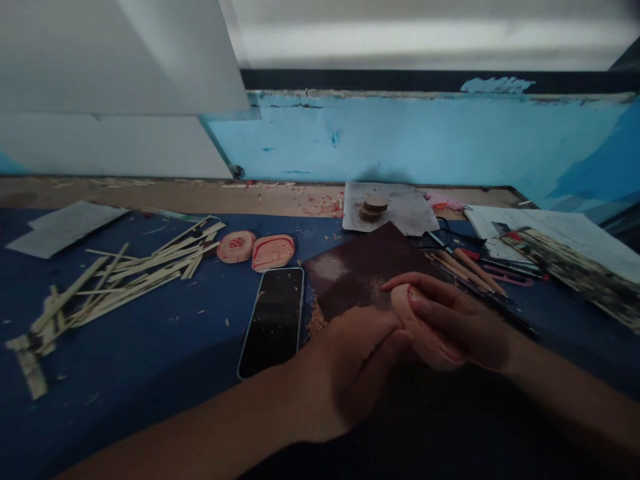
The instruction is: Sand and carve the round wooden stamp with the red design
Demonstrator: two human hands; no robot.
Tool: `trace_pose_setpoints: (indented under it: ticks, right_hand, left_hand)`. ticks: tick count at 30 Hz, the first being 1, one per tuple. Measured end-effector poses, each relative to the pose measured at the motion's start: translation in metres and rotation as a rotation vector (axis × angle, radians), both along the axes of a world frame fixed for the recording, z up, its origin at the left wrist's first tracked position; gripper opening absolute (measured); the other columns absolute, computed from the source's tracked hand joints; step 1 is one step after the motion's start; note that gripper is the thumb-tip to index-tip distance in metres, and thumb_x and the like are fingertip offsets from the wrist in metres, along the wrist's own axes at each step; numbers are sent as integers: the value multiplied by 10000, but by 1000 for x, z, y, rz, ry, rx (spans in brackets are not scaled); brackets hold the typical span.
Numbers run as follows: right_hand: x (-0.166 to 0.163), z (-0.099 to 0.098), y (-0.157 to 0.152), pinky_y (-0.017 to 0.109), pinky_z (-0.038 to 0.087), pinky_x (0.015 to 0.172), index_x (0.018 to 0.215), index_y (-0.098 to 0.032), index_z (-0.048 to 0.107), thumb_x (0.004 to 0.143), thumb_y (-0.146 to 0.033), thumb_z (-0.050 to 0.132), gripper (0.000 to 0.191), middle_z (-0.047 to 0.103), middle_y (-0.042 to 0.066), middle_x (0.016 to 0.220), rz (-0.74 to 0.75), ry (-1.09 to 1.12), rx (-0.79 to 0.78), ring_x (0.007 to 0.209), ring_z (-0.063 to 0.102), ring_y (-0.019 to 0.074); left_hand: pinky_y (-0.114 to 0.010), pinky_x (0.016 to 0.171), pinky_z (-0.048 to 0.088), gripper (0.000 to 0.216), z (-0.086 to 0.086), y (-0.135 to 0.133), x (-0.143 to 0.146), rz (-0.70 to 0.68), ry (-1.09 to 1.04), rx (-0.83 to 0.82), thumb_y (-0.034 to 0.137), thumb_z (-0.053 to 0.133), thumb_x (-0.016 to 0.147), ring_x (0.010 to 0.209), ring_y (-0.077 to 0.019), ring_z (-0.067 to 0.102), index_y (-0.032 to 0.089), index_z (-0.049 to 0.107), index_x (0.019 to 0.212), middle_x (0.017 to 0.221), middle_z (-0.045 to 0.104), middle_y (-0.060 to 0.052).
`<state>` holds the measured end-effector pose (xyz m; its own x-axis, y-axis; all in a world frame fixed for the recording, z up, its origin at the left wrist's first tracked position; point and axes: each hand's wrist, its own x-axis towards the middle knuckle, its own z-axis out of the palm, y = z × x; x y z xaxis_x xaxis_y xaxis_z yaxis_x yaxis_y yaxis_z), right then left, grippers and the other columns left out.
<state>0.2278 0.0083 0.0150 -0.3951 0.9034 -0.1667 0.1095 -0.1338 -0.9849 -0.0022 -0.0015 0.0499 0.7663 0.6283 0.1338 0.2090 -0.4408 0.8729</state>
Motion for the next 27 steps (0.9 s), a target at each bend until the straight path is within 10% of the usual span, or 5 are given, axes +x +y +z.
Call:
trace_pose_setpoints:
  ticks: [10, 17, 27]
  right_hand:
    - [-3, -3, -1, 180, 432, 520, 1258, -319, 681, 933, -479, 698, 363, 601, -43, 756, 1, 12, 57, 590, 530, 88]
    - [-1, 0, -2, 269, 559, 750, 1337, -334, 596, 896, -464, 729, 479, 678, -2, 1004, -20, -115, 221, 872, 651, 172]
    - [11, -5, 5, 325, 572, 652, 1224, -279, 570, 752, -550, 827, 601, 692, 12, 944, -166, -387, 394, 795, 681, 219]
  left_hand:
    - [-216, 608, 451, 246, -16, -7, 4, 178, -23, -92, 444, 678, 953, 697, -102, 633, 208, 724, 1007, 830, 722, 25]
    - [-269, 697, 478, 230, -23, -7, 7, 302, 54, -50, 450, 699, 921, 800, -151, 678, 230, 730, 981, 895, 752, 18]
    - [-358, 954, 509, 264, -31, -1, 3, 219, 153, 257, 294, 491, 1036, 1034, -193, 682, 208, 723, 1127, 1077, 767, -26]
